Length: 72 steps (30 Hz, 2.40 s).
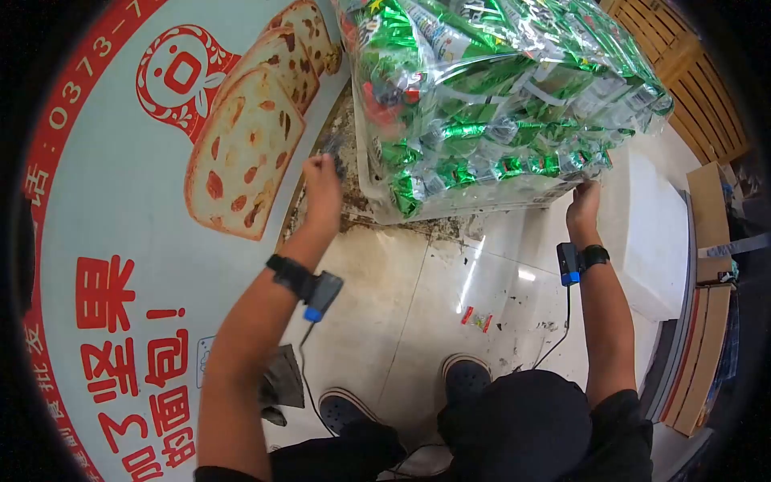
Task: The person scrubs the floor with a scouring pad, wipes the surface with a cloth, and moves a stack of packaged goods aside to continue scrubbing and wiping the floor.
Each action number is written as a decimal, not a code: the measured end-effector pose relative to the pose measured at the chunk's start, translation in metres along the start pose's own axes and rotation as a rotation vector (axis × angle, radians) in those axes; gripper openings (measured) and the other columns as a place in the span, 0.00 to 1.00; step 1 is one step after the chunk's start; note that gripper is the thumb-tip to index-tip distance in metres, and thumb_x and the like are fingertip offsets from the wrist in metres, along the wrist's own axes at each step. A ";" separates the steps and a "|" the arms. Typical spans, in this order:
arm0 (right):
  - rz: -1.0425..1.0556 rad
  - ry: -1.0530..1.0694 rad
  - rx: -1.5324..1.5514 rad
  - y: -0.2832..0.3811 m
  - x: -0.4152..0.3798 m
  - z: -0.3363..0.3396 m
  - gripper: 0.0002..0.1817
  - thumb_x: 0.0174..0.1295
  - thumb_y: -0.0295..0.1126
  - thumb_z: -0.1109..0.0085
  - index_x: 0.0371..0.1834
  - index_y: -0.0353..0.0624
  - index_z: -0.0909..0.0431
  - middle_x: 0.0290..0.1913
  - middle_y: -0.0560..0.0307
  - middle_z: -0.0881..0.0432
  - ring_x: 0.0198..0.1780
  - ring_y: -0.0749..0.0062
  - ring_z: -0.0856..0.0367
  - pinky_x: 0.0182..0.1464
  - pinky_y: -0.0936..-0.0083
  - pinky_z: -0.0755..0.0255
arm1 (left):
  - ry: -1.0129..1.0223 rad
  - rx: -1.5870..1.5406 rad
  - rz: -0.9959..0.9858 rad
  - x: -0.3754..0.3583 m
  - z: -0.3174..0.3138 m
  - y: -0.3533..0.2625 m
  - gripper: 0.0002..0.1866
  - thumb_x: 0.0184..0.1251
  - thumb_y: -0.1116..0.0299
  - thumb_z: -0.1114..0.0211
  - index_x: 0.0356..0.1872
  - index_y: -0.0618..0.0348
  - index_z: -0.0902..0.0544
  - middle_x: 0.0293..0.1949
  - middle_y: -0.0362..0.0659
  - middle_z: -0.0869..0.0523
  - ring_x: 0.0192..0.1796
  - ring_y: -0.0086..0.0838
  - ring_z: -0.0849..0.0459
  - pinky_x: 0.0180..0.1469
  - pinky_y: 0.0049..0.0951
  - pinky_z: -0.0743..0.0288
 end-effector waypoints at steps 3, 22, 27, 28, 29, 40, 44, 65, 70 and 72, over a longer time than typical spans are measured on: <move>0.086 -0.021 -0.116 0.017 -0.018 -0.011 0.18 0.72 0.39 0.60 0.55 0.41 0.27 0.58 0.55 0.24 0.62 0.67 0.28 0.69 0.59 0.37 | -0.055 -0.049 -0.108 0.000 -0.038 0.029 0.17 0.79 0.61 0.47 0.55 0.64 0.35 0.38 0.50 0.23 0.37 0.33 0.23 0.44 0.36 0.28; 0.139 0.079 -0.163 0.046 -0.072 0.060 0.19 0.73 0.37 0.57 0.58 0.37 0.26 0.58 0.53 0.21 0.60 0.65 0.25 0.68 0.62 0.35 | -0.102 0.048 -0.278 -0.059 -0.034 0.008 0.14 0.76 0.66 0.43 0.52 0.64 0.34 0.33 0.56 0.18 0.35 0.48 0.16 0.39 0.44 0.26; 0.092 0.049 -0.216 0.067 -0.117 0.099 0.19 0.74 0.38 0.58 0.60 0.38 0.26 0.59 0.53 0.22 0.60 0.65 0.25 0.67 0.64 0.35 | -0.022 -0.068 -0.261 -0.091 -0.050 0.020 0.14 0.74 0.67 0.41 0.51 0.64 0.32 0.32 0.57 0.18 0.34 0.49 0.16 0.37 0.44 0.25; 0.127 0.018 -0.260 0.073 -0.123 0.107 0.20 0.74 0.39 0.57 0.60 0.39 0.26 0.59 0.53 0.21 0.61 0.65 0.25 0.67 0.63 0.34 | -0.023 -0.071 -0.260 -0.097 -0.052 0.019 0.14 0.74 0.67 0.41 0.51 0.64 0.32 0.32 0.57 0.18 0.34 0.49 0.16 0.37 0.44 0.25; 0.158 -0.017 -0.308 0.080 -0.132 0.120 0.20 0.75 0.40 0.57 0.59 0.39 0.26 0.59 0.54 0.21 0.61 0.64 0.24 0.66 0.63 0.34 | 0.031 -0.094 -0.231 -0.104 -0.060 0.020 0.14 0.74 0.67 0.41 0.51 0.64 0.33 0.33 0.58 0.17 0.35 0.50 0.16 0.38 0.44 0.25; 0.129 -0.225 -0.201 0.102 -0.192 0.238 0.22 0.75 0.38 0.59 0.64 0.36 0.29 0.65 0.50 0.26 0.66 0.61 0.29 0.72 0.61 0.39 | 0.184 -0.180 -0.300 -0.137 -0.137 0.010 0.15 0.73 0.68 0.40 0.51 0.62 0.34 0.32 0.57 0.17 0.33 0.46 0.16 0.35 0.39 0.25; 0.159 -0.192 -0.261 0.093 -0.190 0.240 0.23 0.77 0.40 0.61 0.66 0.35 0.32 0.67 0.50 0.28 0.66 0.62 0.31 0.72 0.64 0.41 | 0.270 -0.144 -0.219 -0.112 -0.145 0.010 0.15 0.72 0.69 0.39 0.51 0.63 0.34 0.33 0.59 0.16 0.34 0.50 0.14 0.35 0.41 0.24; -0.363 -0.430 -0.420 0.019 -0.231 0.194 0.20 0.71 0.45 0.50 0.54 0.41 0.25 0.45 0.56 0.20 0.49 0.67 0.22 0.54 0.65 0.28 | 0.397 0.228 -0.516 -0.061 -0.042 0.080 0.16 0.67 0.69 0.32 0.50 0.61 0.25 0.47 0.47 0.21 0.50 0.36 0.21 0.52 0.33 0.26; -0.283 1.053 -0.883 -0.016 -0.345 -0.113 0.10 0.67 0.31 0.44 0.47 0.39 0.21 0.43 0.55 0.17 0.49 0.68 0.17 0.51 0.70 0.24 | 0.691 0.589 -0.350 -0.112 0.038 0.103 0.16 0.63 0.68 0.29 0.47 0.62 0.23 0.44 0.49 0.20 0.47 0.40 0.19 0.50 0.34 0.26; 0.265 1.656 -0.805 -0.011 -0.398 -0.186 0.12 0.65 0.30 0.44 0.50 0.42 0.21 0.46 0.52 0.19 0.51 0.57 0.19 0.53 0.65 0.24 | 0.729 0.629 -0.323 -0.134 0.067 0.096 0.16 0.62 0.67 0.29 0.46 0.62 0.23 0.43 0.50 0.19 0.46 0.41 0.19 0.48 0.35 0.25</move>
Point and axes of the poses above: each hand's wrist, its own x-axis towards the middle knuckle, its own z-axis out of the back of the hand, y = z × x, the point moved 9 cm from there along x, towards the middle knuckle
